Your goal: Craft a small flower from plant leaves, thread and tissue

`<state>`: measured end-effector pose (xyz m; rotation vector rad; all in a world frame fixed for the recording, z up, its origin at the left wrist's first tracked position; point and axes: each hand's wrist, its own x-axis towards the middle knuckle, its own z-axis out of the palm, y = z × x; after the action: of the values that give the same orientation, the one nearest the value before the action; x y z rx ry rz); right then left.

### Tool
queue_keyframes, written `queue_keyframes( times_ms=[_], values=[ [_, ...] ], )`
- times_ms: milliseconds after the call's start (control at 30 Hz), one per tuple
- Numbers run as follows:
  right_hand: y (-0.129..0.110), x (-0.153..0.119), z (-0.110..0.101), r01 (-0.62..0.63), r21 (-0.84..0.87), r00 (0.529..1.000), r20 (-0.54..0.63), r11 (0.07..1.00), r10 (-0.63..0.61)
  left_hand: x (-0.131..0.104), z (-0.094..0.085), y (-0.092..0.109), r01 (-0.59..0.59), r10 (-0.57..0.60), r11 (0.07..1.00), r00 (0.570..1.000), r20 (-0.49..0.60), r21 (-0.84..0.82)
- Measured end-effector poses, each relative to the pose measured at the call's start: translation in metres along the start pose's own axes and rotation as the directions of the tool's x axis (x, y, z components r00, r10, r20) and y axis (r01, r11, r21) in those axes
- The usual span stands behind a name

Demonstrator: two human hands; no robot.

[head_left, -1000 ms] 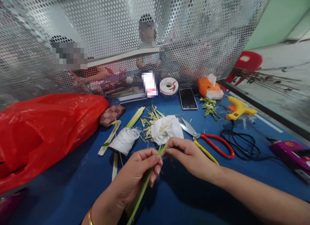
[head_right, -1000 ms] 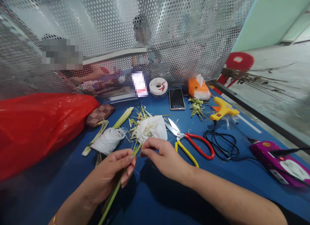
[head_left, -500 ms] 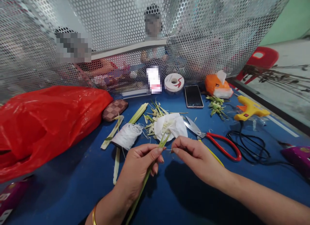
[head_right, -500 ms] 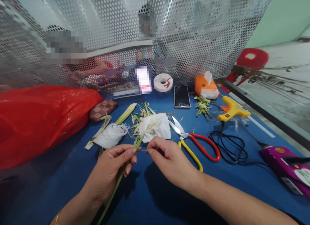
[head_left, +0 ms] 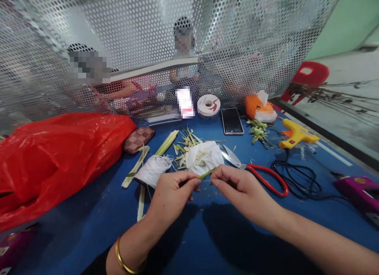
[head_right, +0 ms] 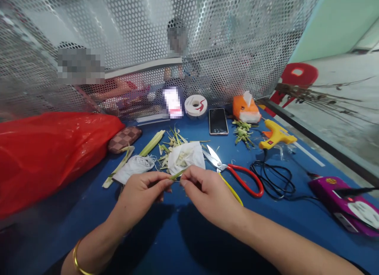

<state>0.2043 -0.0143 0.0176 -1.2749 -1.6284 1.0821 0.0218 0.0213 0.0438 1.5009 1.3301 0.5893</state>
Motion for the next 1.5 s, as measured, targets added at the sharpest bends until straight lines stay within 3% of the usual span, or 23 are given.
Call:
queue_keyframes(
  times_ms=[133,267,500,767,900,1000,1167,1267,1333,1400,1500],
  values=[
    [0.005,-0.002,-0.003,0.116,-0.236,0.992,-0.013,0.965,-0.122,0.004,0.002,-0.005,-0.003,0.002,0.997,1.0,0.009,0.075],
    [0.006,-0.003,-0.005,0.202,-0.331,0.976,-0.005,0.922,-0.216,0.009,-0.001,-0.012,0.125,-0.12,0.99,0.991,0.063,-0.07],
    [0.005,-0.002,-0.009,0.173,-0.372,0.979,-0.033,0.912,-0.199,0.014,-0.005,-0.016,0.306,-0.224,0.852,0.946,0.233,-0.424],
    [0.007,-0.001,-0.009,0.16,-0.406,0.972,-0.097,0.9,-0.216,0.018,-0.014,-0.013,0.445,-0.302,0.74,0.89,0.343,-0.505],
    [0.006,-0.001,-0.011,0.181,-0.417,0.966,-0.096,0.89,-0.242,0.018,-0.01,-0.016,0.382,-0.275,0.804,0.919,0.283,-0.457],
    [0.006,-0.002,-0.012,0.267,-0.438,0.944,-0.06,0.858,-0.324,0.014,-0.003,-0.018,0.291,-0.221,0.889,0.949,0.224,-0.354],
    [0.006,-0.003,-0.011,0.427,-0.491,0.893,0.096,0.759,-0.44,0.003,0.004,-0.016,0.142,-0.131,0.989,0.961,0.245,-0.03],
    [0.006,-0.001,-0.011,0.43,-0.433,0.901,0.154,0.792,-0.405,-0.003,0.005,-0.012,-0.02,-0.033,0.985,0.953,0.302,0.171],
    [0.006,0.002,-0.013,0.385,-0.351,0.923,0.172,0.854,-0.345,-0.006,0.004,-0.011,-0.107,0.022,0.97,0.933,0.358,0.218],
    [0.008,0.007,-0.014,0.262,-0.25,0.96,0.164,0.932,-0.226,-0.007,0.003,-0.009,-0.157,0.07,0.967,0.92,0.385,0.201],
    [0.015,0.014,-0.013,0.005,-0.046,0.989,0.148,0.999,0.001,-0.006,0.001,-0.008,-0.192,0.143,0.973,0.939,0.314,0.131]
  ],
)
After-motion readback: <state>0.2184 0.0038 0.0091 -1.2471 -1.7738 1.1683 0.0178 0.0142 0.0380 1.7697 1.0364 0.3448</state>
